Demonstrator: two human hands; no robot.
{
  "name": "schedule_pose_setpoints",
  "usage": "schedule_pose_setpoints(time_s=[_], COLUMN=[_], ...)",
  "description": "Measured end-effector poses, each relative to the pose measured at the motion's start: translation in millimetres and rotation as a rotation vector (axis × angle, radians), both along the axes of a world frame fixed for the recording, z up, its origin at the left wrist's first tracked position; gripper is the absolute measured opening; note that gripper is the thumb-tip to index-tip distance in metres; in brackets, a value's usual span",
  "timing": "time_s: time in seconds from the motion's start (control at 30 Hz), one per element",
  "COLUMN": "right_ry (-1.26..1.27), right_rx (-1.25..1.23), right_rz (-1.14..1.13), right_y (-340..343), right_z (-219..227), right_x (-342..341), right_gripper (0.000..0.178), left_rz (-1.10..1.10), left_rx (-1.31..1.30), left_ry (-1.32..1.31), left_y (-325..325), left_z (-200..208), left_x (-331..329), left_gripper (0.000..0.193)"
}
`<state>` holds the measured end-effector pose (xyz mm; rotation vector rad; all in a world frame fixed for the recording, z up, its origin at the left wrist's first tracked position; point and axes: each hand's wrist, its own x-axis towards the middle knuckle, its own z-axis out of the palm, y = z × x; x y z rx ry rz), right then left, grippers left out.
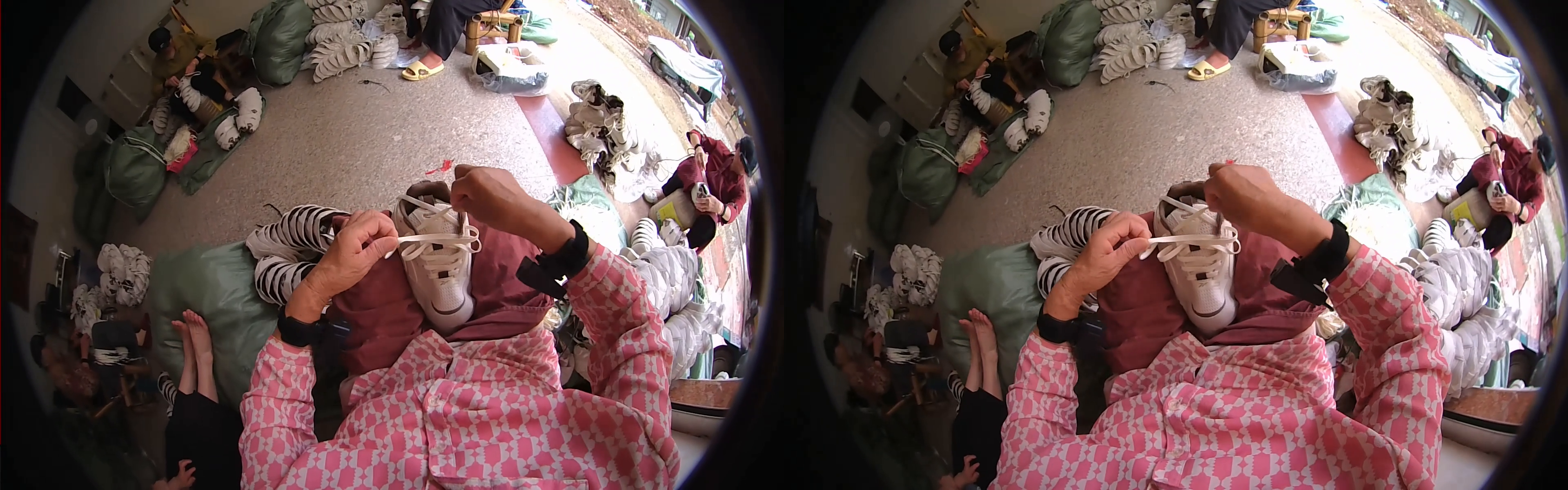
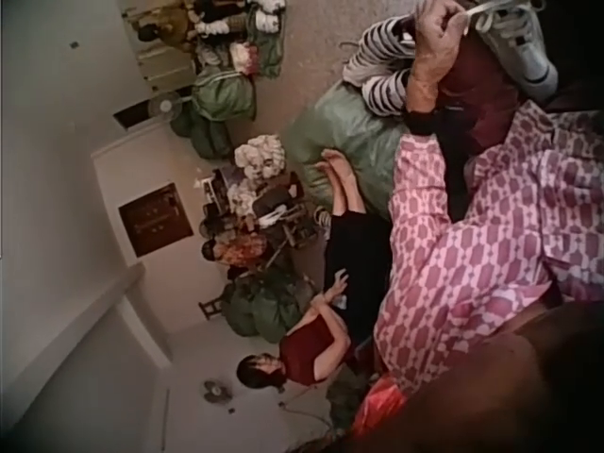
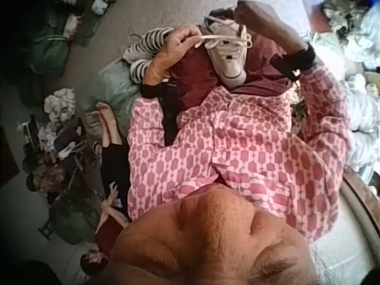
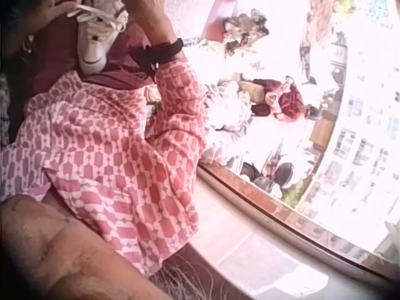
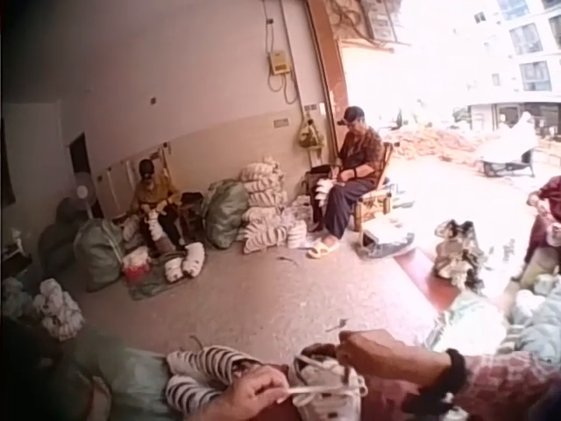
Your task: The recorder is lacing up a white shoe while sitting in a workshop area with other workers.
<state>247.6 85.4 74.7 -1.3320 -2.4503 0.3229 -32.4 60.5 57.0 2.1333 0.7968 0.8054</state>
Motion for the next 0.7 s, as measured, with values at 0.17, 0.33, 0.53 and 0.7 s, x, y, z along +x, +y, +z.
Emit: schedule_pose_setpoints(time_s=[0.17, 0.33, 0.53, 0.7], right_ry=[0.081, 0.365, 0.348, 0.441], right_rx=[-0.082, -0.179, -0.150, -0.215], right_rz=[-0.145, -0.281, -0.159, 0.102], right_y=[-3, -1, -29, -39], right_z=[10, -9, -16, -12], right_x=[54, 103, 77, 51], right_gripper=[0.009, 0.007, 0.031, 0.031], left_rz=[-0.087, -0.074, 0.051, 0.139], left_rx=[-0.484, -0.421, -0.486, -0.381], left_ry=[-0.047, 0.099, 0.024, 0.093], left_y=[7, 13, 5, -14], left_z=[3, 0, 1, 19], left_x=[7, 21, 22, 25], left_gripper=[0.010, 0.011, 0.011, 0.019])
